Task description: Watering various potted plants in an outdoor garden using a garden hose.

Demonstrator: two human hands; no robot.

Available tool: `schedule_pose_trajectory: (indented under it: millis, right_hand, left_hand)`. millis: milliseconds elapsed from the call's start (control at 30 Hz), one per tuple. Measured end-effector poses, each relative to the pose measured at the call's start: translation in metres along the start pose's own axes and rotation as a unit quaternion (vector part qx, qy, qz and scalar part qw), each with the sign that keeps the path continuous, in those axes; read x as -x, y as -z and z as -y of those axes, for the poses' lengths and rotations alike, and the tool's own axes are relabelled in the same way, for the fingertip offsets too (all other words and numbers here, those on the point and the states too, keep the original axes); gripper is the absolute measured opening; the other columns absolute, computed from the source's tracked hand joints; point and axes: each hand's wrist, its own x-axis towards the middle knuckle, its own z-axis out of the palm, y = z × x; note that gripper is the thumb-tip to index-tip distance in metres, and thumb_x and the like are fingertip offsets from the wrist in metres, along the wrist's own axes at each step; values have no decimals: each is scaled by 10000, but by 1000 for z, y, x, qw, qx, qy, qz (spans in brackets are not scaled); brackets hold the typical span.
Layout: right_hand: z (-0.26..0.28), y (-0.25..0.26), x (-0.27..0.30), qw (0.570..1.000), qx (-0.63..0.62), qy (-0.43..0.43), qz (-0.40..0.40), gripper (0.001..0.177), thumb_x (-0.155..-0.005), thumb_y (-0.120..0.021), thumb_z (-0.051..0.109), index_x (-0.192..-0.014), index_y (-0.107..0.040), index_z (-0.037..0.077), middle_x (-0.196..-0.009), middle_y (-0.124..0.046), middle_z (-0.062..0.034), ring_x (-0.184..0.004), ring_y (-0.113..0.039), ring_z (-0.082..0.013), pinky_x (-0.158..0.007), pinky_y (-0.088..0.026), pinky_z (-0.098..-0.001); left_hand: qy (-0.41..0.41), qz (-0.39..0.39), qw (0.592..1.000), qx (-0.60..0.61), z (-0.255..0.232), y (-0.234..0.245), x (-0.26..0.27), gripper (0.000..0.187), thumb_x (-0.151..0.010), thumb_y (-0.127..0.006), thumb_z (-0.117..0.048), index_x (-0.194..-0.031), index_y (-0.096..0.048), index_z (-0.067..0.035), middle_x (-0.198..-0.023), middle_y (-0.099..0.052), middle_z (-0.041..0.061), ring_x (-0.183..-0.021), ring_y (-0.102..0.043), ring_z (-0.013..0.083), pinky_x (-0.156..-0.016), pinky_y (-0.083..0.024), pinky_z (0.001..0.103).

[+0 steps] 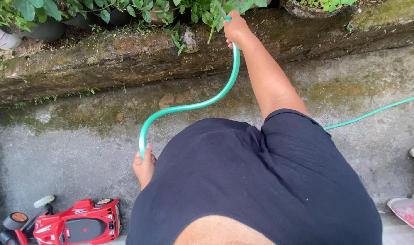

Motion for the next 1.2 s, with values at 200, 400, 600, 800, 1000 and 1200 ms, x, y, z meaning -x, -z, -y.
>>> schedule_pose_trajectory:
  millis: [200, 400, 600, 800, 1000, 1200]
  right_hand:
    - [13, 2, -4, 1000, -15, 18, 1, 296, -1079, -471, 274, -1362, -429, 195, -869, -589, -68, -590, -558, -145, -502, -546, -338]
    - [17, 4, -8, 999, 13, 34, 33, 293, -1088, -490, 274, -1364, -431, 194, -856, -580, -66, -600, -546, -147, -509, -529, -356]
    - [5, 9, -23, 998, 2, 60, 3, 279, -1102, -477, 297, -1350, -437, 174, -862, -588, -58, -598, -558, -144, -513, -550, -359]
    - [15, 12, -17, 998, -4, 61, 10, 313, -1091, -473, 302, -1385, -437, 199, -828, -596, -52, -583, -580, -141, -497, -561, -340]
    - [19, 11, -12, 996, 33, 79, 31, 329, -1083, -475, 302, -1382, -423, 175, -823, -595, -60, -582, -577, -129, -491, -550, -327]
    - [18, 15, -5, 996, -4, 79, 33, 290, -1084, -493, 278, -1350, -439, 176, -819, -571, -61, -566, -548, -150, -480, -540, -343]
  left_hand:
    - [7, -7, 1000, -23, -22, -13, 13, 260, -979, -697, -204, -804, -534, -105, -586, -476, -27, -491, -424, 62, -476, -333, 257]
    - [-1, -2, 1000, -6, -18, -15, 11, 259, -974, -704, -186, -817, -515, -105, -590, -464, -33, -487, -412, 62, -468, -325, 260]
    - [-1, 2, 1000, -20, -23, -23, 14, 237, -978, -696, -190, -820, -541, -106, -594, -464, -37, -497, -410, 55, -472, -308, 255]
    - [0, 5, 1000, -22, -23, -27, 13, 266, -988, -700, -203, -820, -518, -103, -590, -467, -32, -497, -413, 56, -469, -309, 257]
    - [-20, 7, 999, -26, -13, -28, 8, 241, -984, -694, -201, -818, -554, -95, -587, -477, -23, -493, -423, 67, -471, -321, 261]
    - [-25, -6, 998, -50, -22, -36, 11, 281, -984, -706, -208, -790, -533, -98, -585, -516, -16, -482, -482, 74, -461, -383, 263]
